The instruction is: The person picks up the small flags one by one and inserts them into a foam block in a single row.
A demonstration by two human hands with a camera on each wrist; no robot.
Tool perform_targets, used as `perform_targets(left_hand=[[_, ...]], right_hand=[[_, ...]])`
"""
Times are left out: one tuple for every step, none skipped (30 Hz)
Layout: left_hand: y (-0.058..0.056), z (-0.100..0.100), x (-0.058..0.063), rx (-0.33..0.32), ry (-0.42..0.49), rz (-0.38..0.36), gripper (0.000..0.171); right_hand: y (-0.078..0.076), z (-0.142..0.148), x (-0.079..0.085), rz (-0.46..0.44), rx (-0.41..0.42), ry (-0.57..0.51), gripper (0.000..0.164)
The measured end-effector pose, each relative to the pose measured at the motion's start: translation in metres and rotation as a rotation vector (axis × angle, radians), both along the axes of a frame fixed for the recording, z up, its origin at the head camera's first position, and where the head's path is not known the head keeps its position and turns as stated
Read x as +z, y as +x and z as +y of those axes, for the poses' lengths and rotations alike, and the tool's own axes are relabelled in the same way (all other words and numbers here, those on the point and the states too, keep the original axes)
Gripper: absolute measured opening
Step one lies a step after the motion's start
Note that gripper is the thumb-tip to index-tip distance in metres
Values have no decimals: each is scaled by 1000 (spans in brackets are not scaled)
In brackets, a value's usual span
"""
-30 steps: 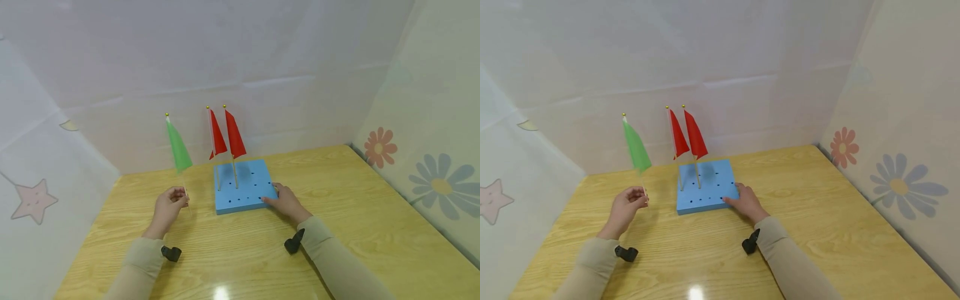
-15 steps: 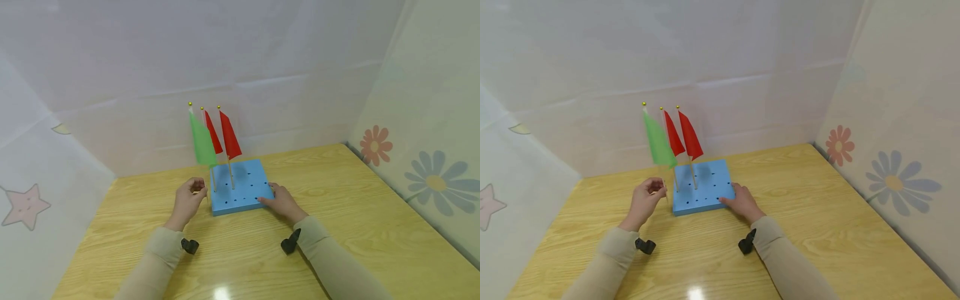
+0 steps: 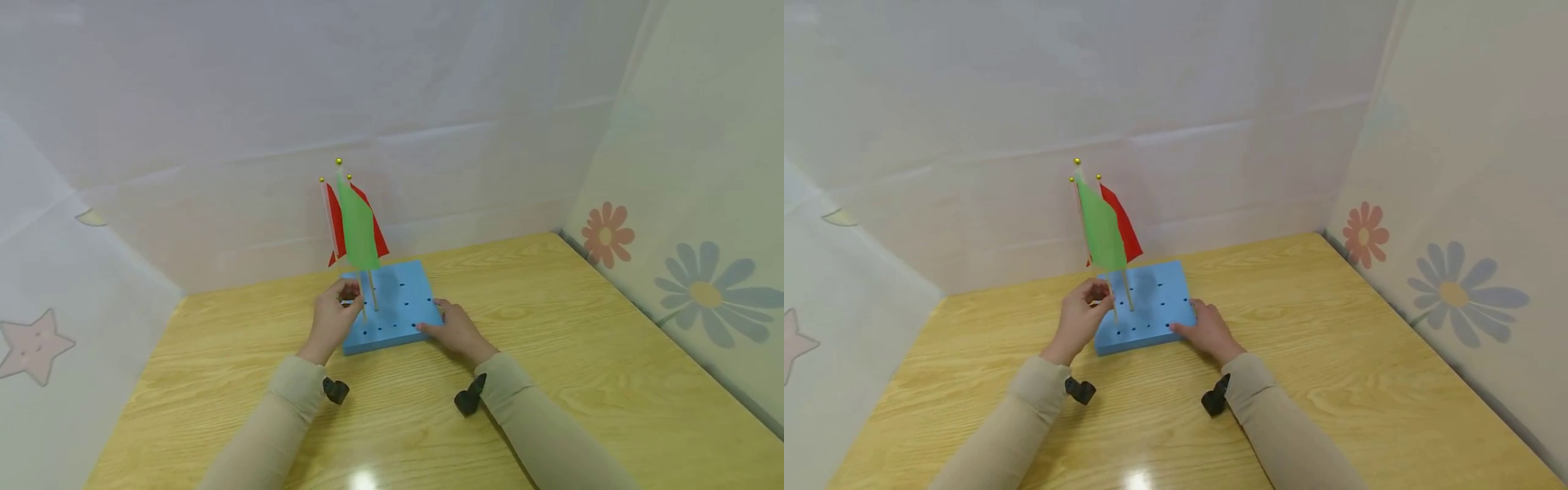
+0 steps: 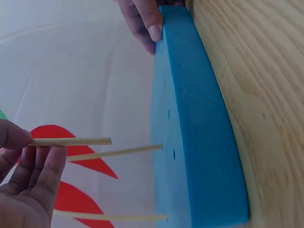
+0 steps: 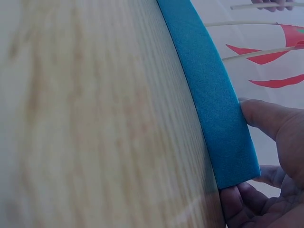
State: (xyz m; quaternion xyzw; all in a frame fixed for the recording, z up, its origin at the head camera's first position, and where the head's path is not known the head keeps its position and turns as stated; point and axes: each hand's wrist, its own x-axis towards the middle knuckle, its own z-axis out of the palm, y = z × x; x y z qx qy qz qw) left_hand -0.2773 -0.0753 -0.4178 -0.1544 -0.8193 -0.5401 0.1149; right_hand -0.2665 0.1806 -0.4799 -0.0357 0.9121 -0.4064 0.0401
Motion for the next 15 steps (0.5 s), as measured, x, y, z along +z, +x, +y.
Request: perform_targets(left_hand=[[-2,3,0,-3,-1,3,12],[-4,5,0,-8,-2,6,11],[-6,8,0,-12,-6,13,10],[-7,10,0,-19,-10,18,10],[-9,13,-1,-26,-10,19,10],[-10,15,-1,-29,-14,23,10],[-12,18,-2,-36,-15,26,10],[-13,21,-2,-42,-19,26,10],[-14,23,-3,-45,-24,27,11],[-15,26,-3,-48,-29,27,11],[-16,29,-3,-51,-35,27,12],[-17,32,-3,-52,-42,24,11],[-18,34,-3,-56,-47,22,11],[-18,37,-3,-55,-52,19,11],[-19,40,-3,-54,-56,16,11]], right_hand=[[0,0,0,0,0,-1,81],[0,-1,1,0,0,-1,80],[1,-2,1,1,-1,-3,80],[1,-2,2,0,-2,-7,80],[1,-3,2,1,-3,-13,80],[2,-4,2,2,-5,-18,80],[1,-4,2,5,-6,-21,80],[1,-4,2,9,-8,-23,80],[1,-4,1,11,-11,-25,80],[1,-4,1,13,-16,-29,80],[0,-4,1,16,-19,-30,80],[0,-4,0,18,-22,-30,80],[0,-4,0,18,-26,-30,80],[0,-5,-1,17,-30,-31,80],[0,-5,-1,14,-32,-31,80]])
